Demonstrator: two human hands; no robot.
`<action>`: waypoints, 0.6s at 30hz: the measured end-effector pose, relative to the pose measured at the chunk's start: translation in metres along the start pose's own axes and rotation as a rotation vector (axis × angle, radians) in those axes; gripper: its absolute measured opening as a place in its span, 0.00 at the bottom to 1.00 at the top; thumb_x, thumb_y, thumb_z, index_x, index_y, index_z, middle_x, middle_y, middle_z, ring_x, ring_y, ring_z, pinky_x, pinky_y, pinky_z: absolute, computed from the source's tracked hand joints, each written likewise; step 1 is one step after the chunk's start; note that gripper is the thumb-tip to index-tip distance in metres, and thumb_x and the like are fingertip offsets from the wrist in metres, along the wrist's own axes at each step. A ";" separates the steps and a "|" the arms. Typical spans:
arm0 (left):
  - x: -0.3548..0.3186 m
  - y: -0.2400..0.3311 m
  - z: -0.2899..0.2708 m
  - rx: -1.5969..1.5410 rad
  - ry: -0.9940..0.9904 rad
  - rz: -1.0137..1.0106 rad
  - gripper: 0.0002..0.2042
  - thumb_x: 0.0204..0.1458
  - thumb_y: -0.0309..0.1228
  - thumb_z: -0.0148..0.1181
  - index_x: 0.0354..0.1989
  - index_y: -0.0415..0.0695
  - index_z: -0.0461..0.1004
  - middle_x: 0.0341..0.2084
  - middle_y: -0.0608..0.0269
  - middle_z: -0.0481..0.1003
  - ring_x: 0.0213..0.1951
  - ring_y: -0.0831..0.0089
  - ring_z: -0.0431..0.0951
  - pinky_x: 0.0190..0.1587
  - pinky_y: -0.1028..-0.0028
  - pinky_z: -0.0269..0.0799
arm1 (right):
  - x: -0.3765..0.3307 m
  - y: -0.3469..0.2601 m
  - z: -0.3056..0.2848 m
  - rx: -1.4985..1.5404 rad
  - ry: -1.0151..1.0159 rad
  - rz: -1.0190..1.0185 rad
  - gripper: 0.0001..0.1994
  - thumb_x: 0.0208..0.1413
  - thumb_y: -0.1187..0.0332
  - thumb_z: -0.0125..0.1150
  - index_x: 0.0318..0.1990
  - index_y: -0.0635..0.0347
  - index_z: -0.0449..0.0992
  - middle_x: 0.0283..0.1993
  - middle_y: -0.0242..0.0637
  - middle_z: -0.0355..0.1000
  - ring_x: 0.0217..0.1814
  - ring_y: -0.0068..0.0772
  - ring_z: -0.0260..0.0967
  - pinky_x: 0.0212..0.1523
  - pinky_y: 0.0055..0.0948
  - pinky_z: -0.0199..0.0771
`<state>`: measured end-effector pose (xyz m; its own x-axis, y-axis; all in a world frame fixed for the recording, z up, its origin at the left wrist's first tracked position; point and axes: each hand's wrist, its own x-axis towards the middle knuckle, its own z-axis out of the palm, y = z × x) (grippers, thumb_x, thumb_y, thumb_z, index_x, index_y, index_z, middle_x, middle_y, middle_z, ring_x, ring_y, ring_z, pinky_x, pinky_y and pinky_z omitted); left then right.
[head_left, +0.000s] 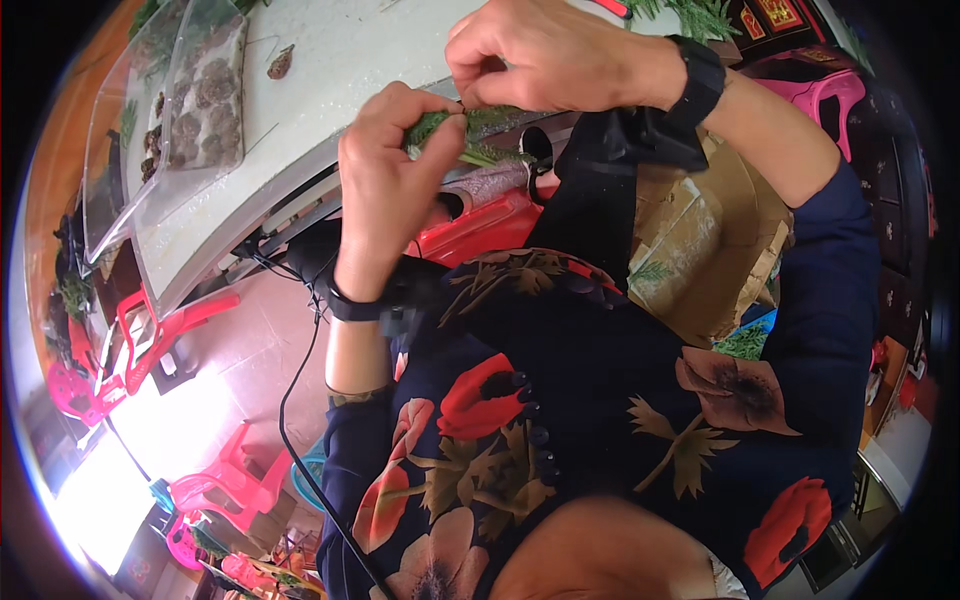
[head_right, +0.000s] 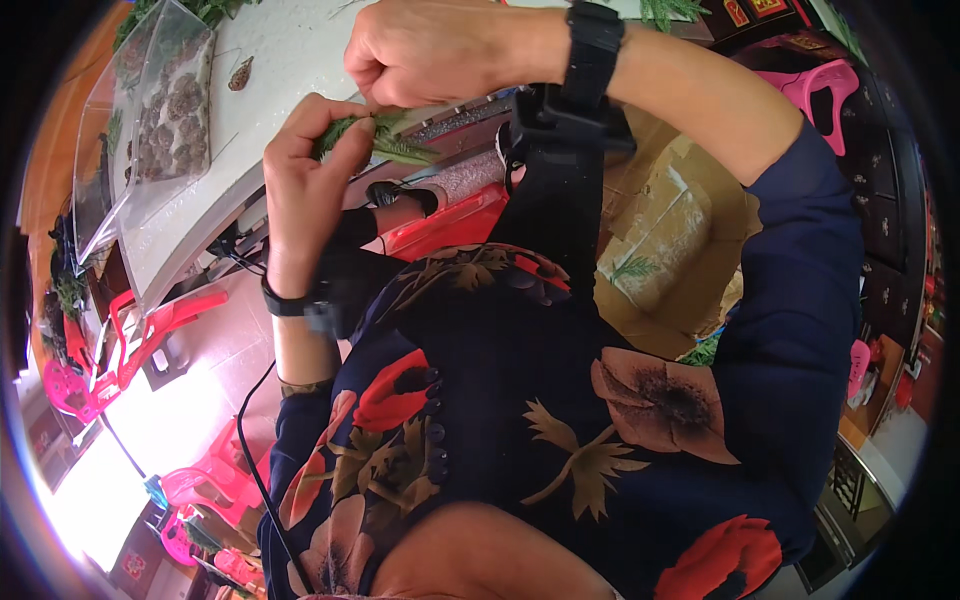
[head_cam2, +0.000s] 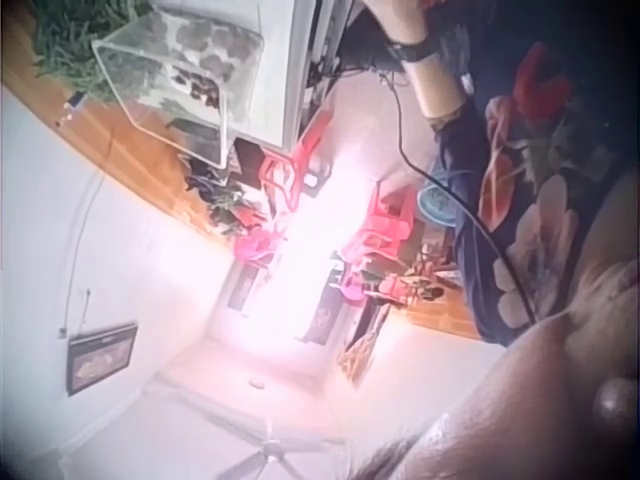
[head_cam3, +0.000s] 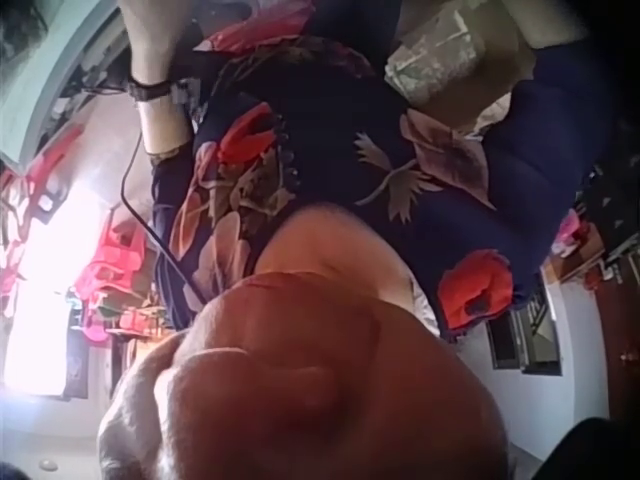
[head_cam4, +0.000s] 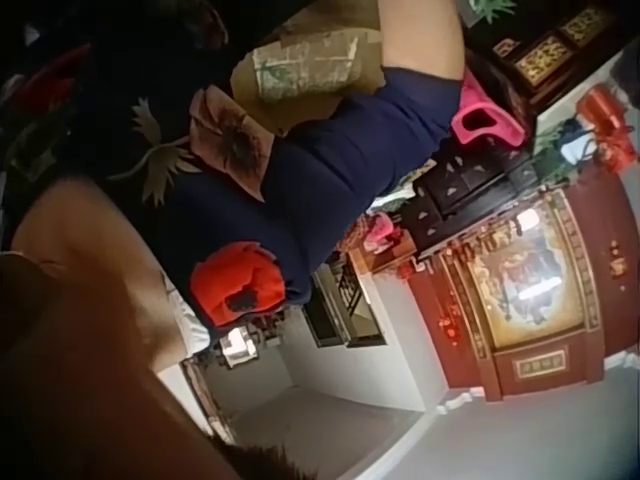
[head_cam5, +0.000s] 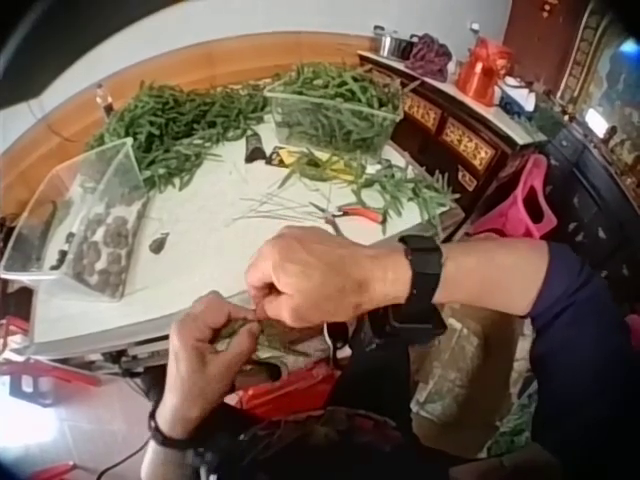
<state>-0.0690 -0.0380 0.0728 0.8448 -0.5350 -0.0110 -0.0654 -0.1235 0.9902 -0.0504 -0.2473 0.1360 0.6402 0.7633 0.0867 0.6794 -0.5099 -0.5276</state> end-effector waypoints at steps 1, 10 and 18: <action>0.001 -0.001 0.003 0.193 0.068 0.151 0.05 0.50 0.27 0.58 0.30 0.39 0.76 0.24 0.72 0.72 0.26 0.83 0.69 0.30 0.80 0.64 | 0.002 0.000 -0.001 0.084 -0.063 0.196 0.09 0.49 0.70 0.60 0.38 0.61 0.75 0.31 0.38 0.72 0.32 0.41 0.70 0.30 0.34 0.67; -0.002 0.008 -0.006 -0.198 -0.001 -0.141 0.05 0.51 0.28 0.57 0.30 0.40 0.75 0.25 0.72 0.73 0.28 0.85 0.68 0.31 0.80 0.63 | -0.008 -0.001 -0.001 -0.304 0.272 -0.179 0.08 0.52 0.68 0.59 0.39 0.58 0.75 0.34 0.34 0.72 0.34 0.33 0.70 0.36 0.31 0.66; -0.001 0.010 -0.003 -0.494 -0.093 -0.193 0.05 0.53 0.26 0.54 0.29 0.41 0.74 0.26 0.71 0.74 0.29 0.85 0.70 0.34 0.82 0.64 | -0.007 0.003 0.003 -0.317 0.325 -0.371 0.06 0.52 0.67 0.59 0.36 0.56 0.75 0.38 0.32 0.72 0.39 0.30 0.70 0.42 0.33 0.63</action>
<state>-0.0687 -0.0363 0.0829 0.7649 -0.6158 -0.1891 0.3628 0.1692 0.9164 -0.0538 -0.2529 0.1314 0.3816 0.7784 0.4984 0.9213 -0.3635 -0.1377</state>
